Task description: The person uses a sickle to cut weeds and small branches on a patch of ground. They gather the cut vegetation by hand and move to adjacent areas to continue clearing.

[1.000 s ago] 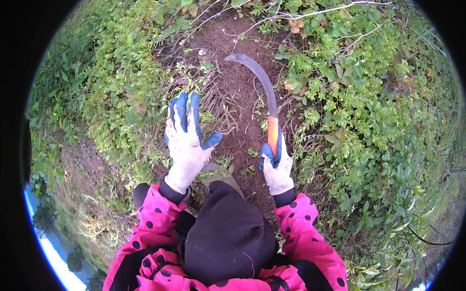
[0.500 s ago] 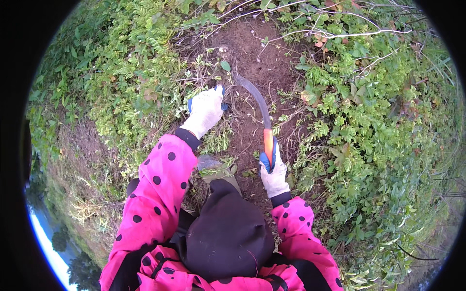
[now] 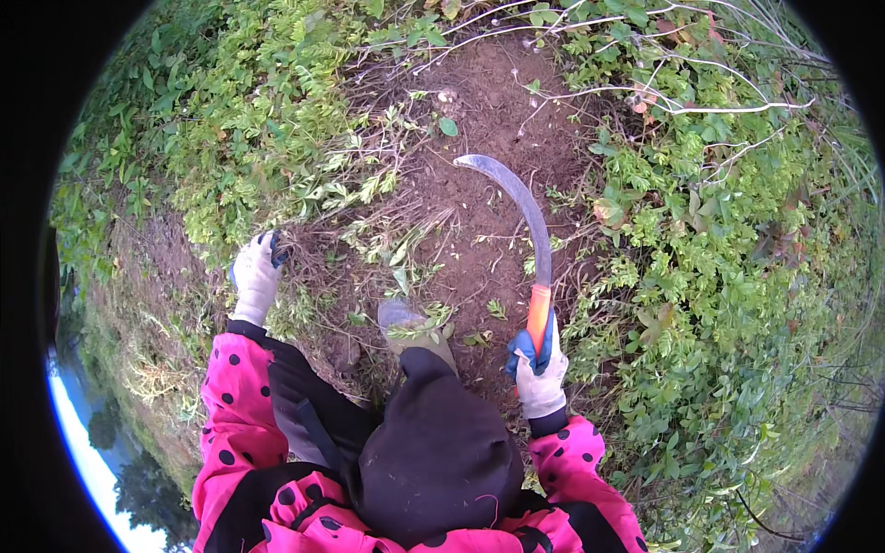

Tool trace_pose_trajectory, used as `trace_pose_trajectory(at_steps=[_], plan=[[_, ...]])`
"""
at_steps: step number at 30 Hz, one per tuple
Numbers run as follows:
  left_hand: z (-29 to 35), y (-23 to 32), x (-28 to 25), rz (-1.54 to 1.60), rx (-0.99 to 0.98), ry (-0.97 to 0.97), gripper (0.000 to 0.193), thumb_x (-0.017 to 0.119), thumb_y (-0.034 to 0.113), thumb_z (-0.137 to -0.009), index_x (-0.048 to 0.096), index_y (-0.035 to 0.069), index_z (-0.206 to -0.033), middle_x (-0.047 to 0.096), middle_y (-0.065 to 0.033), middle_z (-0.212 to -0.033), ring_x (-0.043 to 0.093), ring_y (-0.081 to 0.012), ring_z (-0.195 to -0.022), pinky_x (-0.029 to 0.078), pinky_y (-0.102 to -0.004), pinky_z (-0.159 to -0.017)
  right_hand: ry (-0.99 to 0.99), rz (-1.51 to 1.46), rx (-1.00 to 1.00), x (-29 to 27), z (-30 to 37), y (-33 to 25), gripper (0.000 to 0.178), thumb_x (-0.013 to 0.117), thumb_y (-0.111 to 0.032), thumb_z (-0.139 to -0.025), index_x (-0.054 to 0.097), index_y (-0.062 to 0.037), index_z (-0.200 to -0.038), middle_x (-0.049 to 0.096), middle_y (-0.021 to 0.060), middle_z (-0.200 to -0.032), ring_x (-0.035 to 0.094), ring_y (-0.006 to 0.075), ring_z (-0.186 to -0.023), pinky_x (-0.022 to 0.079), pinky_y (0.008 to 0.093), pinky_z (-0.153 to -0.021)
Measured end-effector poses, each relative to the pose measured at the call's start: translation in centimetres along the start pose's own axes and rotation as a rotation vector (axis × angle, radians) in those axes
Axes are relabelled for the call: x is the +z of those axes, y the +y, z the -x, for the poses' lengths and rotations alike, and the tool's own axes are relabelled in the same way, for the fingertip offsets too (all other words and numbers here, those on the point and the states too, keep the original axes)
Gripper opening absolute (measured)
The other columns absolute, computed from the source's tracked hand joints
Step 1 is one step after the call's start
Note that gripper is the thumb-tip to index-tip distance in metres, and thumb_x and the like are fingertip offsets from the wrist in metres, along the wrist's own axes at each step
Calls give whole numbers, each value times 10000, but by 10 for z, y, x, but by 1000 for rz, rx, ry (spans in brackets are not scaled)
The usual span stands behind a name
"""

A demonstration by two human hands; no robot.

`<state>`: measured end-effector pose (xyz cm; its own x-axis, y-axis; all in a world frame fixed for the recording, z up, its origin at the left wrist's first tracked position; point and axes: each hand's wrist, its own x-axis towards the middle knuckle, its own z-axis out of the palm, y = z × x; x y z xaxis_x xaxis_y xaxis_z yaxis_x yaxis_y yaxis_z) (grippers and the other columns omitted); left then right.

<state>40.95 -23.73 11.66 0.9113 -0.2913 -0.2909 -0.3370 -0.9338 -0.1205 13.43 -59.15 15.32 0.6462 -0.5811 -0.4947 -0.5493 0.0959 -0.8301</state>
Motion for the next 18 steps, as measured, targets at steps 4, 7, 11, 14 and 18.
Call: trace_pose_trajectory(at_steps=[4, 7, 11, 14, 18], plan=[[0, 9, -58, -202, -101, -41, 744, 739, 153, -626, 411, 127, -1293, 427, -197, -1252, 405, -340, -1169, 341, -415, -958, -34, 254, -132, -17, -8, 25, 590, 543, -41, -788, 354, -41, -1347, 596, 164, -1090, 641, 261, -796, 511, 337, -695], [20, 74, -94, -52, 132, 85, 707, 718, 209, -670, 410, 113, -1299, 412, -151, -1293, 372, -342, -1206, 321, -451, -973, -34, 474, -204, -25, -10, 29, 576, 568, -86, -802, 362, -36, -1338, 597, 173, -1089, 642, 293, -796, 510, 341, -679], [17, 187, -74, 389, 376, 87, 777, 690, 367, -706, 350, 68, -1337, 432, -155, -1271, 388, -365, -1193, 345, -432, -957, -32, 695, -437, -26, -23, 28, 554, 565, -104, -820, 366, -29, -1332, 588, 173, -1118, 644, 301, -816, 510, 344, -673], [-25, 217, -33, 209, 89, -157, 894, 702, 377, -688, 259, 1, -1368, 451, -188, -1197, 412, -347, -1152, 360, -417, -923, -107, 575, -307, -18, -26, 17, 541, 568, -74, -817, 383, -20, -1322, 595, 147, -1074, 633, 252, -765, 501, 326, -656], [-40, 220, -9, 442, 127, -211, 519, 586, 185, -766, 432, 24, -1234, 609, -114, -794, 610, -266, -757, 470, -371, -651, -33, 472, -180, -27, -27, 35, 560, 586, -27, -798, 388, -20, -1322, 614, 85, -939, 584, 164, -657, 485, 298, -627]])
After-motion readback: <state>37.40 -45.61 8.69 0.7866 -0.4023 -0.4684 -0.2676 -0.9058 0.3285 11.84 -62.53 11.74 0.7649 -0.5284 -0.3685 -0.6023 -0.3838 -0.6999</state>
